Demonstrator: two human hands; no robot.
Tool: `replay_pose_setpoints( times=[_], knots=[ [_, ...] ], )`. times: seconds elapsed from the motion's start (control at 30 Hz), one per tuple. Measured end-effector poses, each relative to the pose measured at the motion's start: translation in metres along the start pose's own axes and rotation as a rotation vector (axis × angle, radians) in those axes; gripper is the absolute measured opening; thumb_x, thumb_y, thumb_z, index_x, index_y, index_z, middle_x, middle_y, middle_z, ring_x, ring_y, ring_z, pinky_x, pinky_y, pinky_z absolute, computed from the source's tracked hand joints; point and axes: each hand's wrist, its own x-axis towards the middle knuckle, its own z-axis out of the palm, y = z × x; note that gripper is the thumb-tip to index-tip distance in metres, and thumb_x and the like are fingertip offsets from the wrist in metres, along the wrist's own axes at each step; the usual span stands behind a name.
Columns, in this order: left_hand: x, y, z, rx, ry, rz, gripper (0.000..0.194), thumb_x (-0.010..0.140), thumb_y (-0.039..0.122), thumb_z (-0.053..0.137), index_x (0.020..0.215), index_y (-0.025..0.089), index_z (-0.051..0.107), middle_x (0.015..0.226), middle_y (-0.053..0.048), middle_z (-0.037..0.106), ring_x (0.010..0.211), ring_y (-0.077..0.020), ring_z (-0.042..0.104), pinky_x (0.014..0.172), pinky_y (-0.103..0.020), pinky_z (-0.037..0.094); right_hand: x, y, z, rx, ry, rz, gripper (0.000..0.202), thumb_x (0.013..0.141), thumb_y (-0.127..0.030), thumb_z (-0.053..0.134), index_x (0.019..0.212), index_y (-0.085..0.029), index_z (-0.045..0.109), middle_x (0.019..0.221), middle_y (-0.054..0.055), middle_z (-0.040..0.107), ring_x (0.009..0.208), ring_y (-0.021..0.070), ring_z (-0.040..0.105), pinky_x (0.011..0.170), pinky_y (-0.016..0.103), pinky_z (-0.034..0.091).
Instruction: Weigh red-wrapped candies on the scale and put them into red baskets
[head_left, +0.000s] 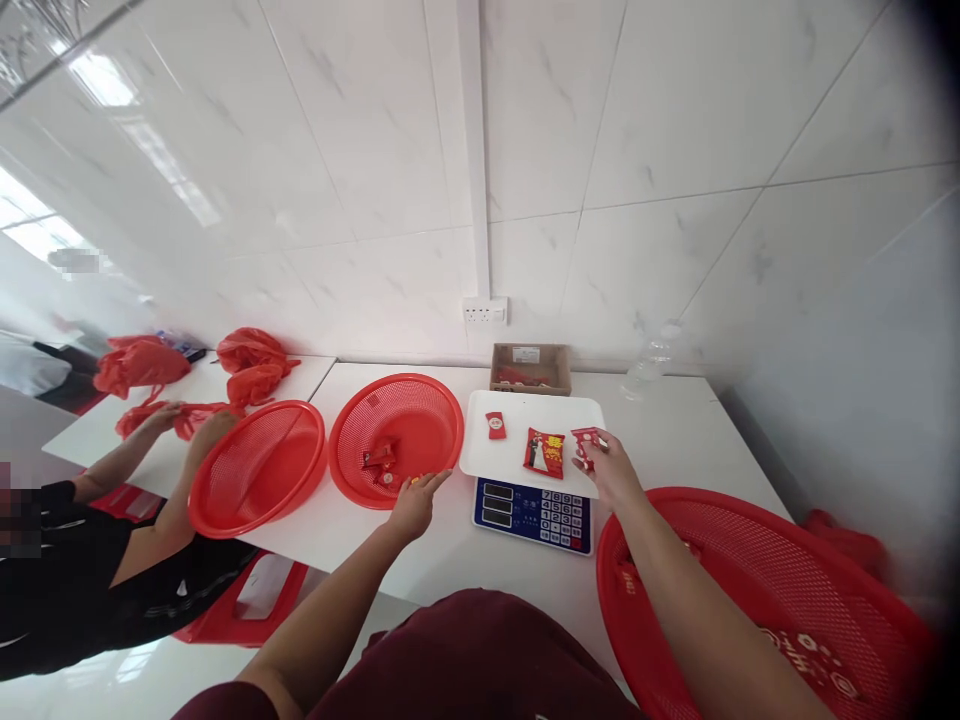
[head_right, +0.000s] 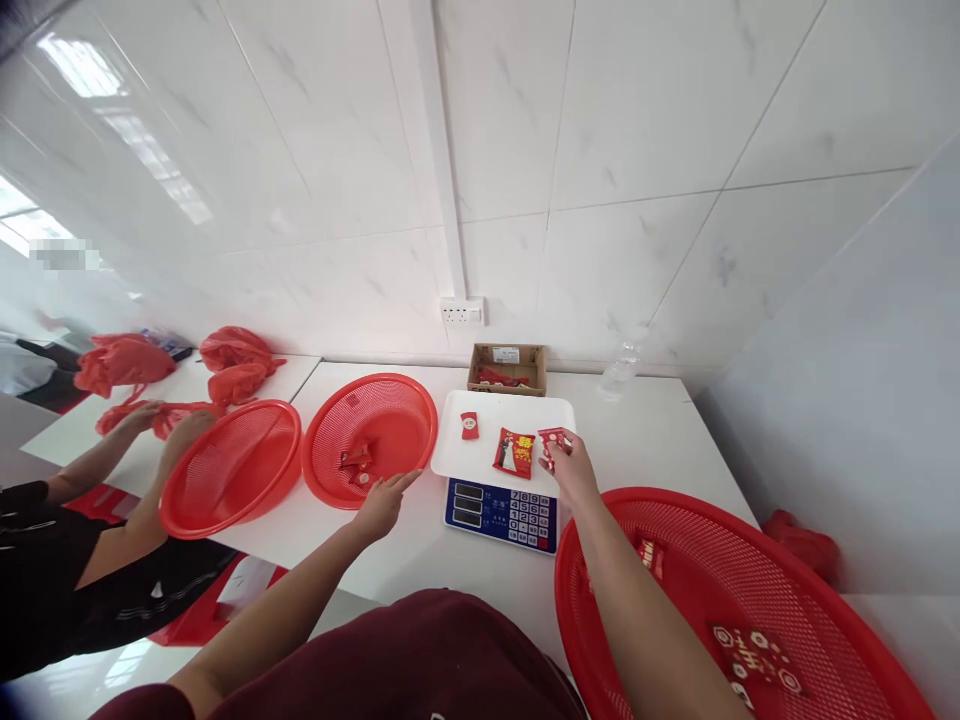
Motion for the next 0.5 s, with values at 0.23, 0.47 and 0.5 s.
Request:
replay_pose_setpoints(
  times=[0.23,0.47,0.5],
  knots=[
    [0.006,-0.003,-0.001,-0.032,0.008,0.012,0.066,0.085,0.001,0.031,0.145,0.028,0.032,0.138,-0.007,0.051,0.122,-0.0195,0.051,0.105,-0.042,0.035,-0.015,-0.001,-0.023,-0.381,-0.124,-0.148,0.079,0.069,-0.046,0.062,0.141,-0.032,0.032,0.153,0.006,0.031,0.133,0.0259,0.041,0.097,0.037,0.047],
    [0.005,-0.014,-0.007,-0.010,0.015,0.000,0.071,0.082,-0.003,0.031,0.144,0.032,0.031,0.136,-0.004,0.053,0.122,-0.0181,0.051,0.107,-0.043,0.031,-0.049,0.002,-0.106,-0.631,0.266,-0.345,0.055,0.075,-0.051,0.045,0.121,-0.023,0.054,0.129,0.013,0.058,0.115,0.0295,0.057,0.101,0.045,0.043],
    [0.005,-0.016,-0.007,0.003,0.027,-0.019,0.073,0.080,-0.004,0.031,0.143,0.032,0.033,0.136,-0.005,0.054,0.122,-0.0180,0.051,0.108,-0.043,0.030,-0.050,0.009,-0.123,-0.679,0.332,-0.347,0.055,0.074,-0.051,0.043,0.119,-0.022,0.056,0.124,0.015,0.061,0.113,0.0310,0.058,0.100,0.046,0.043]
  ],
)
